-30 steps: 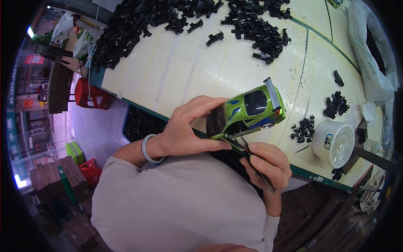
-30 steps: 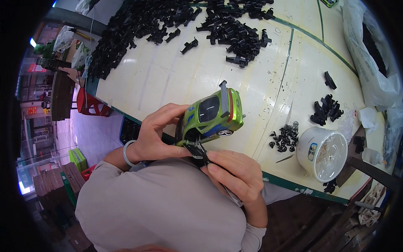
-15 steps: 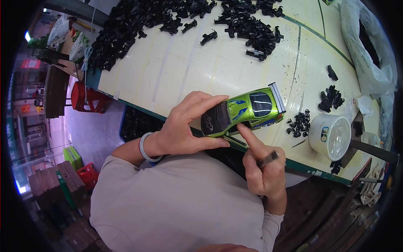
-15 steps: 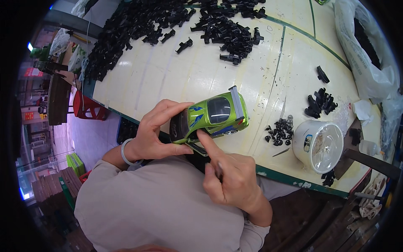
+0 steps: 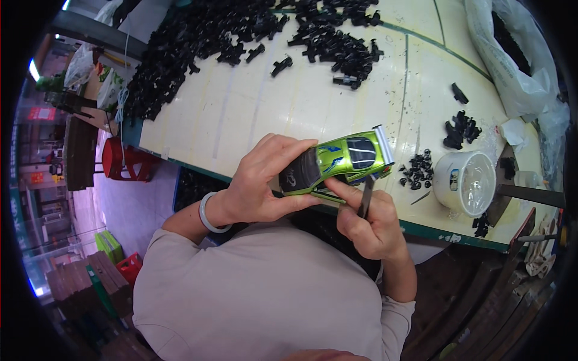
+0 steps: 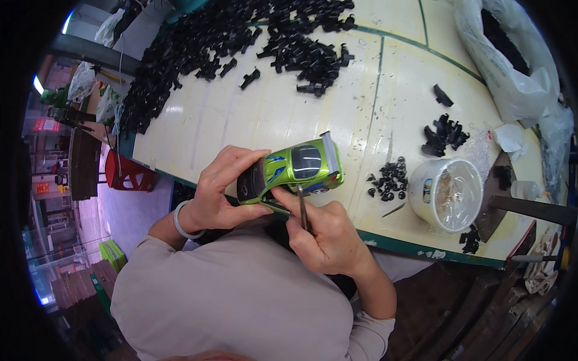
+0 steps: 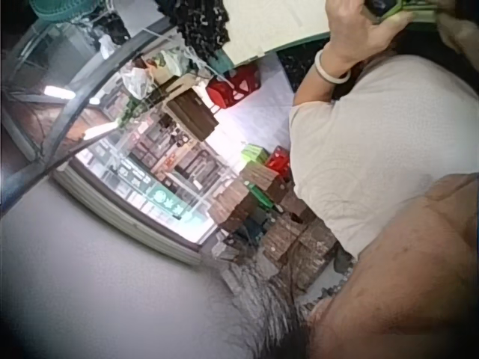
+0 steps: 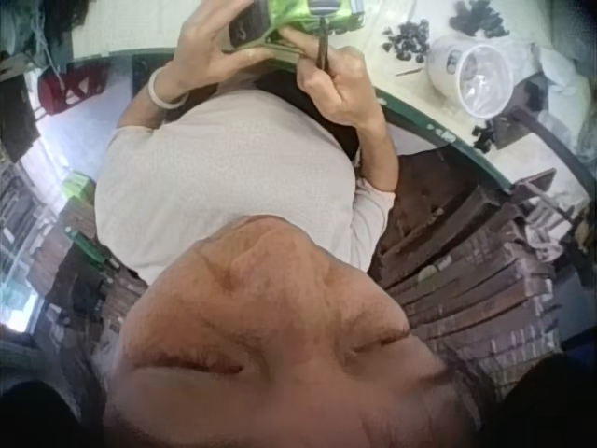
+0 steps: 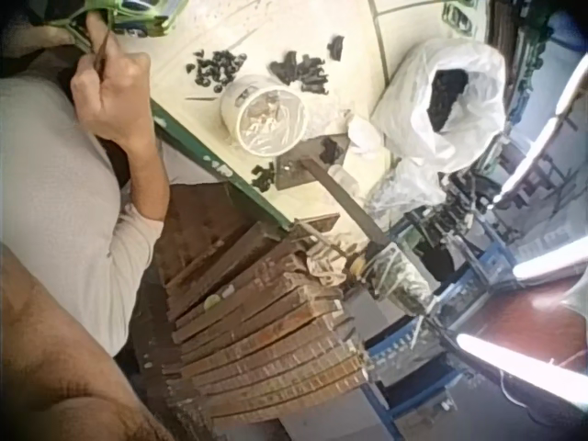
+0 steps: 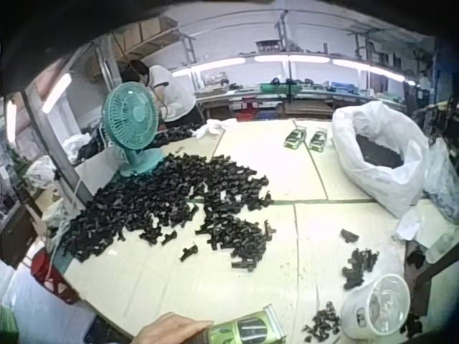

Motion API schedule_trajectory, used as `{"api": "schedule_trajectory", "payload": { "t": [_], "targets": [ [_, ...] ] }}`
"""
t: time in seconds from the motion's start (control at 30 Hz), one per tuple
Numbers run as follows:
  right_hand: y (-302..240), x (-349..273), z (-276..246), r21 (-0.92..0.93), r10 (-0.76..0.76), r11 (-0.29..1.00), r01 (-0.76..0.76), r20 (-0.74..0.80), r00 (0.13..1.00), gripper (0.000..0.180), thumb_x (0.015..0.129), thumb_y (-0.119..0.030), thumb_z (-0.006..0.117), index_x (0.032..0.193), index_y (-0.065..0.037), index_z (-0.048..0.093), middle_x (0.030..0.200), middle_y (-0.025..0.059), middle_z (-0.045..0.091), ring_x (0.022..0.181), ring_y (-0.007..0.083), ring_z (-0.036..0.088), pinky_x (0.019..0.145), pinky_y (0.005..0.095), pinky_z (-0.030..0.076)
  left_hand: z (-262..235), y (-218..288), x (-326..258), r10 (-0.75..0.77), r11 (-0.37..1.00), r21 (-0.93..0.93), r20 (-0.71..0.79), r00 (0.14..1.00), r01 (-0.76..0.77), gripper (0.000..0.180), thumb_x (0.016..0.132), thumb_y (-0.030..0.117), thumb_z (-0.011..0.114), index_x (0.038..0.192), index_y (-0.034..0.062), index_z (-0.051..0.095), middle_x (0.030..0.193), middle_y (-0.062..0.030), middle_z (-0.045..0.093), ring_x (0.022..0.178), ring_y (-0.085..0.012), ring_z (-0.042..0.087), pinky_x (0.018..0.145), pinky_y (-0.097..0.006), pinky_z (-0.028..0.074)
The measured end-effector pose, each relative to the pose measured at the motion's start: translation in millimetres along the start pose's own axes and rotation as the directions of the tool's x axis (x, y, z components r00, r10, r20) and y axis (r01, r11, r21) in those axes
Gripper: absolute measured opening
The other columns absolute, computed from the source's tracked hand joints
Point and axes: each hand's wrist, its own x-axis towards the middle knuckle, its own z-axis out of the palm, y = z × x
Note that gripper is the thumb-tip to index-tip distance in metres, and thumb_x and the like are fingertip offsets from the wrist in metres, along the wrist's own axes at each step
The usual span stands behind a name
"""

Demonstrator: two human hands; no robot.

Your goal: The person assembles toy cars by applying glue to small plastic pieces using tweezers, attaching the pieces onto the model car bodies, and dispensing glue into a container from a squeeze bottle.

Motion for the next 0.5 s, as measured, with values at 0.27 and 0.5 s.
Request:
{"api": "schedule_trajectory", "payload": {
  "t": [0.27,0.5],
  "targets": [
    [6.5,20.8,13.2,-0.071,0.235,0.97,-0.234,0.002,0.972,0.04,0.077,-0.006,0.045,0.113,0.008,0.053,0.056,0.0199,0.051,0.048,0.0262,0.055,0.052,0.0325,0.044,-9.8,-15.3,-9.4,-0.054,0.99,0.131,0.009,0.999,0.052,0.062,0.065,0.021,0.075,0.116,-0.0037,0.051,0.098,-0.0155,0.056,0.087,-0.0301,0.054,0.076,-0.037,0.044],
    [6.5,29.4,12.4,0.016,0.398,0.916,-0.401,0.093,0.913,0.047,0.078,-0.005,0.037,0.122,0.008,0.048,0.051,0.0011,0.047,0.046,0.0056,0.042,0.046,0.0219,0.038,-8.2,-20.0,-14.3,-0.034,0.971,0.237,0.011,0.999,0.031,0.063,0.066,0.021,0.075,0.118,-0.004,0.049,0.099,-0.0155,0.055,0.089,-0.0303,0.052,0.077,-0.037,0.044]
  ]
}}
